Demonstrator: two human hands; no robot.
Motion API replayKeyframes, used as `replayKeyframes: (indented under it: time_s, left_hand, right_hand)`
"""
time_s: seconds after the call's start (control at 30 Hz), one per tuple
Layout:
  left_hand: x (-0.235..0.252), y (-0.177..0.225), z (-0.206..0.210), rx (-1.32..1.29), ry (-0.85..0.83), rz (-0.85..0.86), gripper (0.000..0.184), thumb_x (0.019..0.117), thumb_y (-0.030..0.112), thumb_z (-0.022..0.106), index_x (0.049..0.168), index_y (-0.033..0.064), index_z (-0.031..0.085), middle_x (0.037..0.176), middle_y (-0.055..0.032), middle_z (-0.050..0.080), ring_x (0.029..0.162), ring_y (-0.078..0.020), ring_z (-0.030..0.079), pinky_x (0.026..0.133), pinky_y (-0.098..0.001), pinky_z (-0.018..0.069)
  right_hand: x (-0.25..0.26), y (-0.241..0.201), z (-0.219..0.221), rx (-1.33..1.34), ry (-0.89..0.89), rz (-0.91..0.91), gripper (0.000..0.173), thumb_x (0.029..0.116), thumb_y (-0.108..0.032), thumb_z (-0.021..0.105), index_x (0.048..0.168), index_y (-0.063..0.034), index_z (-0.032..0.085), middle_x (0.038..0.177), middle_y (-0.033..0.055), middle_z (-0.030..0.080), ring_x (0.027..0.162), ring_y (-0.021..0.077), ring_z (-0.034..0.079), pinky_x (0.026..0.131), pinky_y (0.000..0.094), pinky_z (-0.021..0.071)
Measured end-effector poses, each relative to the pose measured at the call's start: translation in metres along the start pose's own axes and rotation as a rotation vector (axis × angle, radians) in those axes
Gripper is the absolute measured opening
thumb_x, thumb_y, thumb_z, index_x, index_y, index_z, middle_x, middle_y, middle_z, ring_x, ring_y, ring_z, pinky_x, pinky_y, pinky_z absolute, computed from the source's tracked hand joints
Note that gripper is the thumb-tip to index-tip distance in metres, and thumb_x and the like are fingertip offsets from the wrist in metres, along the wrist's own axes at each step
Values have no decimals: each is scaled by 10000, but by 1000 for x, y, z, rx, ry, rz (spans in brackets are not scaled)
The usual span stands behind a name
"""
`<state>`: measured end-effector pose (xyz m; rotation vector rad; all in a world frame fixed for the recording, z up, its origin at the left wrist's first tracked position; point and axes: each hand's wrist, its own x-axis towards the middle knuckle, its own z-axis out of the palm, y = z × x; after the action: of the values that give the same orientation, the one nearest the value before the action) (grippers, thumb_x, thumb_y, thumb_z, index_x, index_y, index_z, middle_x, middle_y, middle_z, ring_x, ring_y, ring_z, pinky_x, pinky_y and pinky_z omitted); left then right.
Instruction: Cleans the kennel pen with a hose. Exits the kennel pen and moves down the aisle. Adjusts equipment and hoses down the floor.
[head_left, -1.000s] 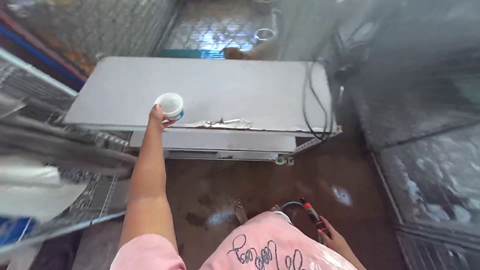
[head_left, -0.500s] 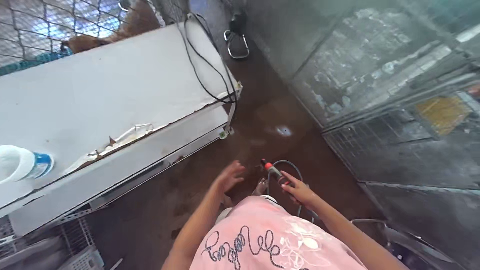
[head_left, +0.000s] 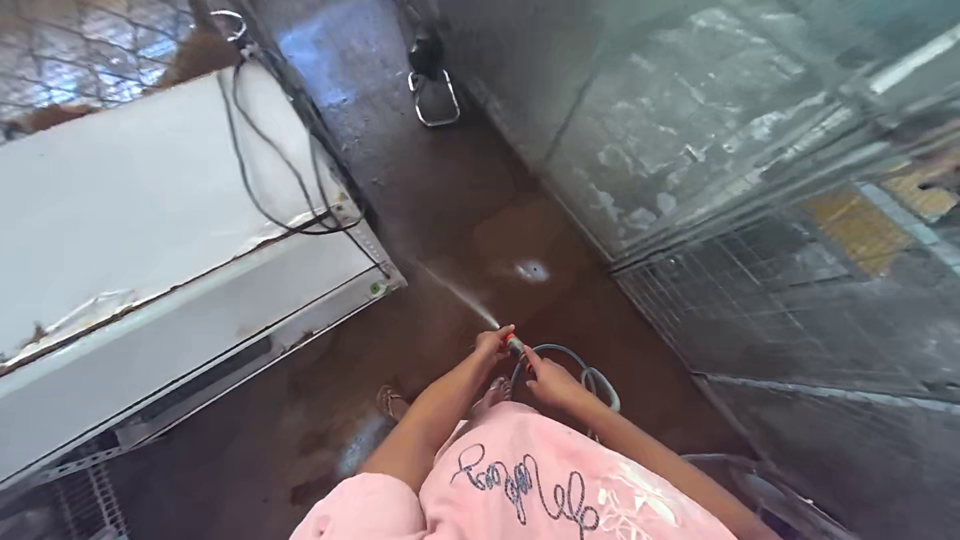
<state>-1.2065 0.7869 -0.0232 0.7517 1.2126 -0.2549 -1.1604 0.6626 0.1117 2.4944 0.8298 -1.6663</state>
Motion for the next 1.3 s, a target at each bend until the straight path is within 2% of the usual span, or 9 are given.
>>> replayKeyframes:
  time_s: [0.13, 0.27, 0.47, 0.67, 0.77, 0.87, 1.0, 1.1, 1.3]
  left_hand:
    - [29, 15, 59, 184, 12, -39, 524, 958, 421, 714, 1185, -37, 597, 950, -146, 626, 784, -212, 617, 748, -373, 550]
    - [34, 52, 79, 358, -78, -49, 670, 1064, 573, 407, 1412, 10, 515, 1284, -216, 638, 1104, -317, 645, 958, -489, 497]
    - [56, 95, -4, 734, 42, 306, 491, 1071, 403, 510, 1402, 48, 579, 1411, -216, 589, 1347, -353, 541, 1141, -557, 395]
    - [91, 79, -136, 722, 262, -1, 496, 1072, 410, 506, 1370, 26, 602, 1393, -241, 594, 1331, -381, 550, 1119, -576, 407]
    - [90, 78, -166, 697, 316, -165, 479, 1077, 378, 505, 1370, 10, 597, 1399, -248, 590, 1348, -382, 541, 1129, -564, 408]
    - [83, 97, -162, 668, 283, -285, 510, 1085, 393, 476, 1376, -11, 586, 1425, -253, 570, 1375, -380, 516, 1148, -558, 386]
    - [85, 151, -139, 436, 288, -135, 423, 1086, 309, 506, 1378, 14, 589, 1420, -237, 575, 1367, -362, 521, 1154, -541, 379]
    - [89, 179, -114, 157, 410, -24, 381, 1084, 272, 517, 1371, 34, 594, 1400, -214, 594, 1324, -335, 557, 1121, -511, 418]
    - [82, 172, -47, -221, 547, -41, 402, 1090, 268, 504, 1402, 22, 562, 1395, -244, 582, 1281, -382, 573, 1074, -555, 443]
  right_hand:
    - [13, 46, -37, -16, 27, -50, 721, 1044, -107, 546, 1653, -107, 160, 1348, 308, 593, 1262, 449, 594, 1083, 577, 457]
    - [47, 71, -89, 9, 177, 38, 591, 1052, -148, 526, 1611, -125, 333, 1357, 310, 584, 1248, 470, 594, 1047, 613, 475]
    - [92, 58, -205, -183, 164, -6, 440, 1031, -165, 554, 1464, -86, 552, 1335, 266, 633, 1275, 450, 589, 1056, 645, 450]
    - [111, -46, -367, -506, 159, -115, 338, 1044, -175, 561, 1355, -66, 640, 1284, 262, 654, 1240, 444, 604, 1031, 641, 453]
    - [133, -114, -436, -558, 248, -237, 385, 1050, -191, 576, 1427, -117, 604, 1210, 259, 688, 1160, 460, 643, 983, 647, 480]
    - [169, -186, -475, -654, 193, -385, 398, 1032, -195, 605, 1427, -148, 614, 1183, 230, 705, 1122, 433, 664, 965, 631, 500]
    - [233, -264, -476, -789, 110, -548, 374, 1028, -172, 582, 1400, -162, 622, 1172, 215, 707, 1117, 422, 672, 933, 641, 520]
    - [277, -303, -457, -867, 100, -613, 457, 1047, -156, 524, 1500, -209, 516, 1199, 238, 682, 1135, 447, 659, 904, 640, 533]
    - [325, -368, -459, -1098, -84, -693, 347, 1035, -130, 534, 1368, -92, 620, 1293, 230, 659, 1234, 433, 619, 982, 658, 494]
